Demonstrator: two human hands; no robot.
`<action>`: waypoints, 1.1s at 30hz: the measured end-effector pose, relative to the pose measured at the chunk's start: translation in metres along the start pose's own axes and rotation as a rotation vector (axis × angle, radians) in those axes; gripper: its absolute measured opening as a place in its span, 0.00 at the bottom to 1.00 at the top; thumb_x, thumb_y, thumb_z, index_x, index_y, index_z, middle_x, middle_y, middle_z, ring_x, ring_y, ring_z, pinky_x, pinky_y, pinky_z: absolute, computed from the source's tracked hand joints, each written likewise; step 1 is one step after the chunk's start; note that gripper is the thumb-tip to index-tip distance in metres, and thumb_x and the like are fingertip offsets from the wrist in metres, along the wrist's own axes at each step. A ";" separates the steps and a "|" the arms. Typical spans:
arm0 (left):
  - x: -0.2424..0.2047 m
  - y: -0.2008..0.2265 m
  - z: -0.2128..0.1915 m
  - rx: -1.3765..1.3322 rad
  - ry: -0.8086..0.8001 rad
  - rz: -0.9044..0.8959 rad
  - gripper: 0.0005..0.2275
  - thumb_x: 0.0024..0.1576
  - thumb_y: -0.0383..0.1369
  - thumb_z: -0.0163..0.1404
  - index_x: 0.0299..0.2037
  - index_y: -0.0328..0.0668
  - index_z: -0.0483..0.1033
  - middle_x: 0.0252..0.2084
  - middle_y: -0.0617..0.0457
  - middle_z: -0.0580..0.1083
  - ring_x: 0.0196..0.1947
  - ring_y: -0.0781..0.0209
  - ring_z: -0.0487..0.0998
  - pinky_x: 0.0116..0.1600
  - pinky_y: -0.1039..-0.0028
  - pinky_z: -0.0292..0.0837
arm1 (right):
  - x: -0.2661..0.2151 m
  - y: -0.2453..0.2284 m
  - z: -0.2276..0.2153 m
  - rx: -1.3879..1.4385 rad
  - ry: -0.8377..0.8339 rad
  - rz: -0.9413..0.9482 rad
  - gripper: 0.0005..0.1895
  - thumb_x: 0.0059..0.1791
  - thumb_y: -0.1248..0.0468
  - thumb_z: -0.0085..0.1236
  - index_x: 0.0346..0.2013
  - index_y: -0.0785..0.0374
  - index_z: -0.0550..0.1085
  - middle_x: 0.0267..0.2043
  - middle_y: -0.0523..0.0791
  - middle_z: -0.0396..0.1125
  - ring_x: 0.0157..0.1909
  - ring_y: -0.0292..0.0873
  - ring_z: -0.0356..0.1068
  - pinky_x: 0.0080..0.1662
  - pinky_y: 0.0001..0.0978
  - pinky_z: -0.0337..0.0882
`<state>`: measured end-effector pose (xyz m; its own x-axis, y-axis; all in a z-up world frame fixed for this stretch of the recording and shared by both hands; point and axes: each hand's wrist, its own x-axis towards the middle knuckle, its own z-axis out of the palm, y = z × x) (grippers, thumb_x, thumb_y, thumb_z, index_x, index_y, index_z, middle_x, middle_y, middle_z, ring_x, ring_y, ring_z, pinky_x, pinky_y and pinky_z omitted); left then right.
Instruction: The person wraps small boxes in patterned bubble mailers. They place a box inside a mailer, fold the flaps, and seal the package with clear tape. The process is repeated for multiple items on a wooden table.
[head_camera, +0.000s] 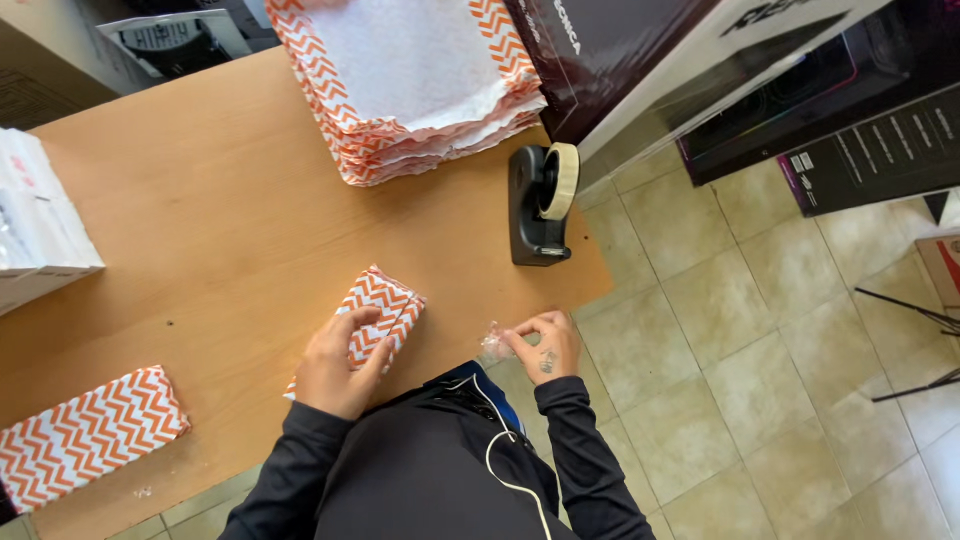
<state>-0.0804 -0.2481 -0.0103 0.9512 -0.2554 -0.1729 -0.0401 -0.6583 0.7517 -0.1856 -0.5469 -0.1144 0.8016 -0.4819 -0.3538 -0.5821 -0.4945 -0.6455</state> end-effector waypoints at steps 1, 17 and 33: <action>-0.001 -0.009 0.005 0.000 -0.007 0.003 0.17 0.54 0.42 0.61 0.53 0.54 0.78 0.45 0.53 0.81 0.47 0.48 0.82 0.51 0.61 0.78 | -0.001 0.013 0.004 0.001 0.003 0.007 0.10 0.42 0.52 0.70 0.28 0.53 0.82 0.44 0.44 0.69 0.49 0.51 0.69 0.52 0.41 0.68; -0.013 -0.063 -0.006 0.490 -0.203 -0.264 0.64 0.31 0.58 0.72 0.79 0.66 0.41 0.74 0.50 0.49 0.73 0.40 0.53 0.72 0.47 0.49 | 0.006 -0.087 0.043 -0.035 -0.164 -0.195 0.16 0.44 0.41 0.66 0.35 0.45 0.76 0.31 0.35 0.73 0.37 0.40 0.74 0.42 0.34 0.72; -0.031 -0.099 -0.029 0.569 0.359 0.020 0.39 0.42 0.62 0.60 0.66 0.65 0.66 0.54 0.56 0.61 0.54 0.48 0.69 0.52 0.60 0.66 | 0.048 -0.145 0.178 -0.374 -0.584 -0.779 0.28 0.51 0.49 0.56 0.67 0.38 0.65 0.48 0.42 0.61 0.51 0.52 0.65 0.53 0.50 0.72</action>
<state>-0.0967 -0.1549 -0.0614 0.9874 -0.0848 0.1333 -0.1199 -0.9517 0.2826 -0.0388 -0.3699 -0.1584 0.8565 0.4424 -0.2660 0.1995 -0.7590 -0.6198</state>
